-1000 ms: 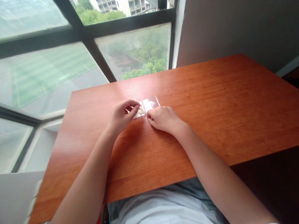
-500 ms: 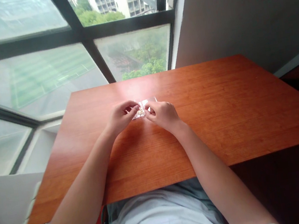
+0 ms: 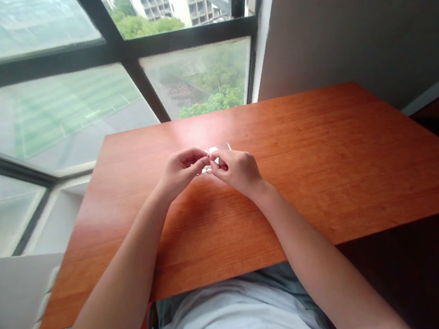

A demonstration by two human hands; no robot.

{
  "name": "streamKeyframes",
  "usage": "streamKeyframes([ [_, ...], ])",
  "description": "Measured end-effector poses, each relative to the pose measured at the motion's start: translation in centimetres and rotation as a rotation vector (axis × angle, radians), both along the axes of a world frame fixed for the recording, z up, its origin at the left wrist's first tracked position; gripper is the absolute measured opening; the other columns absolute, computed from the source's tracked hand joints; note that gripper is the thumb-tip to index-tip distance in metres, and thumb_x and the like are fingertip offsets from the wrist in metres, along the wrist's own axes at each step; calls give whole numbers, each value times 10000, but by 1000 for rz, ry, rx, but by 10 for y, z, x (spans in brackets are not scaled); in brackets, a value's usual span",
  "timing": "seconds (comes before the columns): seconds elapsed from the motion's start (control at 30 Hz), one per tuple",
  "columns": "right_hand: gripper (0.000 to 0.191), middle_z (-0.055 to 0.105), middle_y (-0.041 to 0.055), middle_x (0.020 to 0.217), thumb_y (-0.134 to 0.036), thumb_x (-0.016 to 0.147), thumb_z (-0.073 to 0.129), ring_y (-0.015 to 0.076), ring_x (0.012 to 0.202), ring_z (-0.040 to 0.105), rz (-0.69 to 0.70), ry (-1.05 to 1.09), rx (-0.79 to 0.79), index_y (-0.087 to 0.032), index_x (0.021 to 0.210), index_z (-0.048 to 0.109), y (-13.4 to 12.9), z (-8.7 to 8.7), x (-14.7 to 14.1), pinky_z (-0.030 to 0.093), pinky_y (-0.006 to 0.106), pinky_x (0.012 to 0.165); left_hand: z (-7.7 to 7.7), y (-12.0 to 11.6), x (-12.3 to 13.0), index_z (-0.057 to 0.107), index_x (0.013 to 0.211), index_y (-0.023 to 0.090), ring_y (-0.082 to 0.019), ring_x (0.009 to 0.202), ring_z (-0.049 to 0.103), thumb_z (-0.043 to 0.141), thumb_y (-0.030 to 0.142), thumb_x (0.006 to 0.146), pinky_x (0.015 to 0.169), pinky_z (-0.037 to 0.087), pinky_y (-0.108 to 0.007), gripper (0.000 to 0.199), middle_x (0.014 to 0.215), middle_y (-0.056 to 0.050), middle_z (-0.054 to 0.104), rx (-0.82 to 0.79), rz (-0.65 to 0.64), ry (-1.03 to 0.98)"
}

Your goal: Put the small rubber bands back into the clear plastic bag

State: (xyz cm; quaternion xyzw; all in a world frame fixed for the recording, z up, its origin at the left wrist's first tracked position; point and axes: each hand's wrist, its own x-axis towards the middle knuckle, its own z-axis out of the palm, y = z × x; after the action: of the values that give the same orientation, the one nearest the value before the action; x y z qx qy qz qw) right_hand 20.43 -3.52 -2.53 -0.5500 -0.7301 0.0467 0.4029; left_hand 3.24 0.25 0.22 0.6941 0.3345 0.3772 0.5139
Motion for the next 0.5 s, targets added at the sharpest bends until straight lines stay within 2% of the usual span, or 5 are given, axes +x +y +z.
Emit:
streamKeyframes([
  [0.2, 168, 630, -21, 626, -266, 860, 570, 129, 564, 556, 17, 2, 5, -220, 941, 710, 0, 1, 0, 404, 232, 605, -6, 5, 0, 681, 821, 128, -110, 645, 544, 696, 420, 808, 570, 407, -216, 292, 738, -32, 651, 37, 59, 29],
  [0.5, 128, 671, -21, 677, -271, 847, 598, 134, 592, 585, 51, -79, -115, -237, 914, 702, 0, 0, 0, 389, 239, 626, -12, 24, -21, 714, 860, 151, -123, 637, 583, 671, 375, 812, 583, 449, -229, 233, 795, -45, 707, 183, 414, 118],
])
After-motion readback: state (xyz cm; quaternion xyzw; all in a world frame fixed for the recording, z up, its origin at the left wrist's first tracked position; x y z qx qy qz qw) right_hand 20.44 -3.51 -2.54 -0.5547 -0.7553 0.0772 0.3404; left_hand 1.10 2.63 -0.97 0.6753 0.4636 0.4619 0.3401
